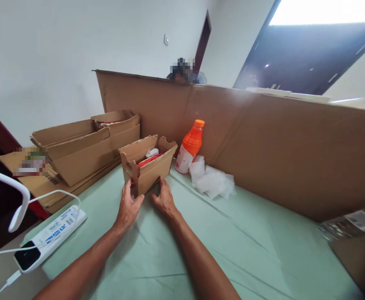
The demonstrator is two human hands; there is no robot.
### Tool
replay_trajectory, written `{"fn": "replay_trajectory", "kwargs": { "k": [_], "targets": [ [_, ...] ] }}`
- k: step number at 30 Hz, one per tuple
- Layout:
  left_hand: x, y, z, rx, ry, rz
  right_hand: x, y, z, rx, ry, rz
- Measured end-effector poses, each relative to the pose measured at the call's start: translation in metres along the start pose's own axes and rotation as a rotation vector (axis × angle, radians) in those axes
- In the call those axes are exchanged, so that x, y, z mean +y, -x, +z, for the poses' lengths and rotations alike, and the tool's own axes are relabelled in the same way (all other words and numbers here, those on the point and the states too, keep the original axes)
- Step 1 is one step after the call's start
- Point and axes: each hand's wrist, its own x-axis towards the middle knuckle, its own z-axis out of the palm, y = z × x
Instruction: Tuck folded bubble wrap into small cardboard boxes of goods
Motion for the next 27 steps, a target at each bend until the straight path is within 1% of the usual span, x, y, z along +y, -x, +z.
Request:
{"fn": "replay_trajectory", "kwargs": {
  "k": [4,10,13,16,18,21,27],
  "targets": [
    [-0.013,-0.03,0.012,0.031,0.002,0.019,0.002,-0.021,0.012,0.007,-0.022,0.059],
    [-0.032,-0.073,0.033,0.08,-0.015,0.006,0.005,-0.073,0.025,0.001,0.009,0.107],
    [-0.043,-0.095,0.036,0.097,-0.033,0.005,0.001,-0.094,0.032,-0.007,0.038,0.111],
    [-0.057,-0.112,0.033,0.108,-0.051,-0.01,-0.006,-0.109,0.039,-0.021,0.076,0.116],
    [-0.066,-0.12,0.03,0.114,-0.062,-0.022,-0.009,-0.117,0.043,-0.033,0.106,0.124],
    [-0.074,-0.122,0.028,0.112,-0.077,-0.01,-0.012,-0.124,0.045,-0.044,0.147,0.129],
    [-0.076,-0.117,0.029,0.139,-0.115,0.036,-0.011,-0.125,0.046,-0.054,0.194,0.115]
  ]
}}
